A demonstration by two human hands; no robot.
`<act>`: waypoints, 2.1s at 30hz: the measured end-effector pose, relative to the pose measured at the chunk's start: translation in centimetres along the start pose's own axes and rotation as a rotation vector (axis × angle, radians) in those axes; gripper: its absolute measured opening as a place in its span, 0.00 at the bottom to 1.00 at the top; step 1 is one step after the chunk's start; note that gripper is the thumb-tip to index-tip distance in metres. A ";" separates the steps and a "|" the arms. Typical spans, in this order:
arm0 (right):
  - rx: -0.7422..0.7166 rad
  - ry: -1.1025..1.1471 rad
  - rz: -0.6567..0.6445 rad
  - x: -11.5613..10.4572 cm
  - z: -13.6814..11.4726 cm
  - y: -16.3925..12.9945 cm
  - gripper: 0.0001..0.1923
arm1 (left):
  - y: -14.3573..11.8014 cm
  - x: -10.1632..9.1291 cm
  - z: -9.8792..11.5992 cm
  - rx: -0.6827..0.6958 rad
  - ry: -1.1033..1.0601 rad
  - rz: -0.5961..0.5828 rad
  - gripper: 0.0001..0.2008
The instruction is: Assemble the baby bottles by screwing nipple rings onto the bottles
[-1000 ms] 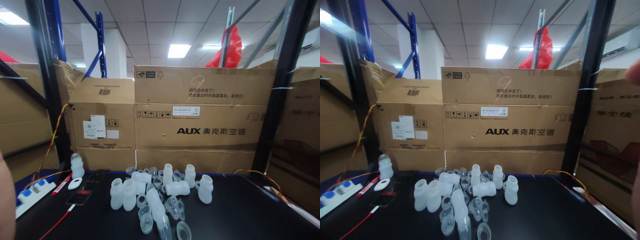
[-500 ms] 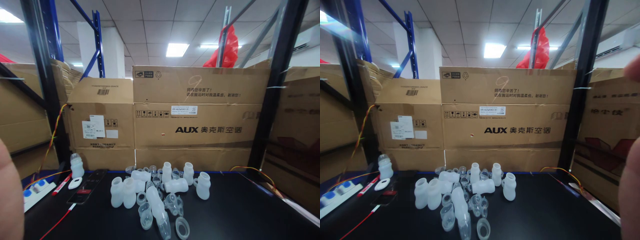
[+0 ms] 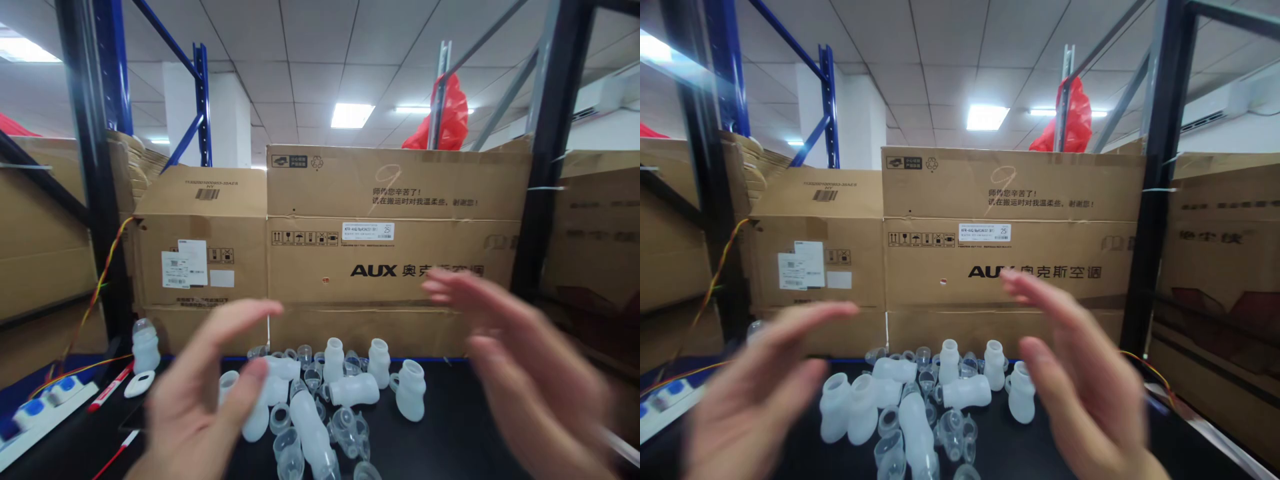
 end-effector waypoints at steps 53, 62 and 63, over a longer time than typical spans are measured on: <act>1.082 -0.554 -0.329 2.8 21.2 -12.1 0.32 | -15.4 8.7 -9.4 -0.506 -0.172 -0.413 0.23; 1.057 -0.660 -0.541 3.5 21.5 -12.8 0.34 | -15.6 8.8 -9.9 -0.470 -0.173 -0.334 0.28; 1.044 -0.668 -0.561 3.5 21.6 -12.9 0.34 | -15.8 8.8 -10.2 -0.457 -0.171 -0.308 0.28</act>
Point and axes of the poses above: each hand's wrist, its own y-axis towards the middle knuckle, its own x-axis out of the palm, z = x × y, the point moved 2 cm from there along y, towards the middle knuckle, and after that the axes turned 1 degree about x, right-handed, at the moved point
